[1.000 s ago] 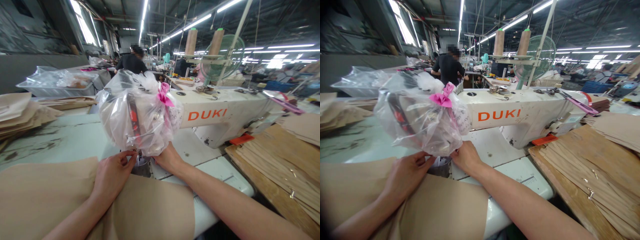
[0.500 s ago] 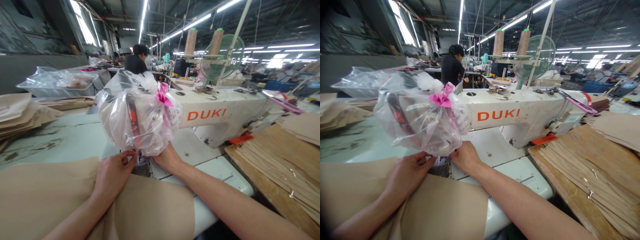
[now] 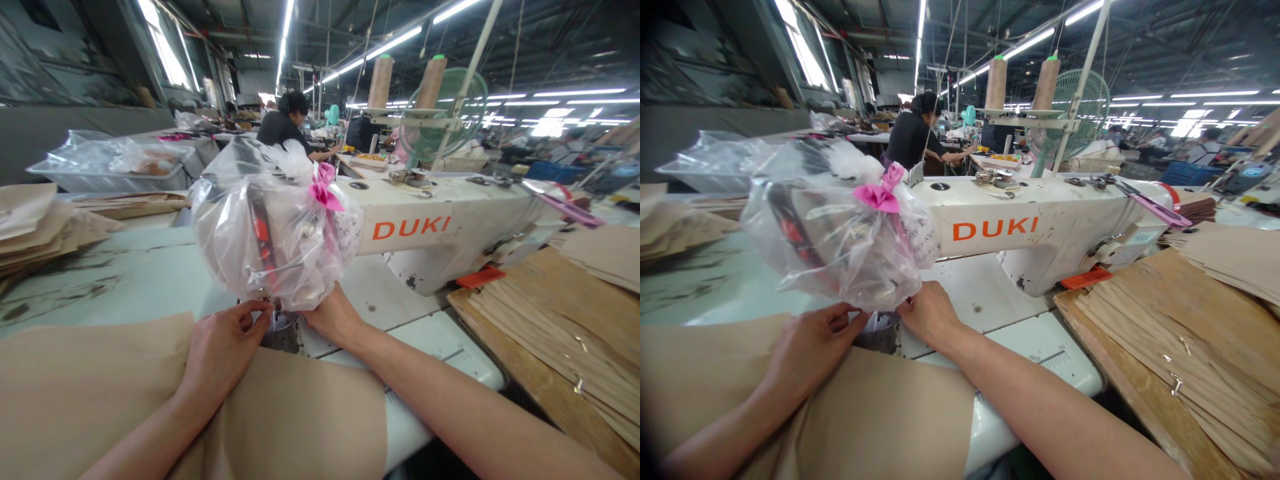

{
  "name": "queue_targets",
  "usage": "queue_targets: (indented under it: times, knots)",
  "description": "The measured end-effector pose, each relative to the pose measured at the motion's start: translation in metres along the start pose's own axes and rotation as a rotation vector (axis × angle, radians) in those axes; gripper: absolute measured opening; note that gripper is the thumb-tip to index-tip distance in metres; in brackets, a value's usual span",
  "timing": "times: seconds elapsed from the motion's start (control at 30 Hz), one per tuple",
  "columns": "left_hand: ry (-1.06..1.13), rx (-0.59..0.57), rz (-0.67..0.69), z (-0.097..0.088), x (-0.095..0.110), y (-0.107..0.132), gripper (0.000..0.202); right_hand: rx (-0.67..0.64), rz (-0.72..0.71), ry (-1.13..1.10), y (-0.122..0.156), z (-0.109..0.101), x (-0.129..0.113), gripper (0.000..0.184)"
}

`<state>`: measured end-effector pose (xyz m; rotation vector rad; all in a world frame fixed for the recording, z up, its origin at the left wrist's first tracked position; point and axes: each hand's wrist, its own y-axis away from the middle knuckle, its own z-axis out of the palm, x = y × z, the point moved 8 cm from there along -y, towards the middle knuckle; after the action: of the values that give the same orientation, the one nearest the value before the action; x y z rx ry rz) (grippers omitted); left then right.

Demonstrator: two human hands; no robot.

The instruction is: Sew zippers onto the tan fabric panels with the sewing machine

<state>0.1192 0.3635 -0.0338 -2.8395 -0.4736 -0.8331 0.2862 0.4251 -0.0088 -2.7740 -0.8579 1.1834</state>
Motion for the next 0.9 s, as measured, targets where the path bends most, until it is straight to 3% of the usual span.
queue_targets:
  times: [0.5,0.9]
  knots:
    - [-0.032,0.018,0.009,0.000,0.004,0.001,0.035,0.072,-0.091,-0.068,-0.002,0.000,-0.004,0.021]
    - [0.027,0.011,0.015,0.002,0.002,-0.001,0.043,0.031,-0.159,0.027,-0.008,0.019,-0.003,0.019]
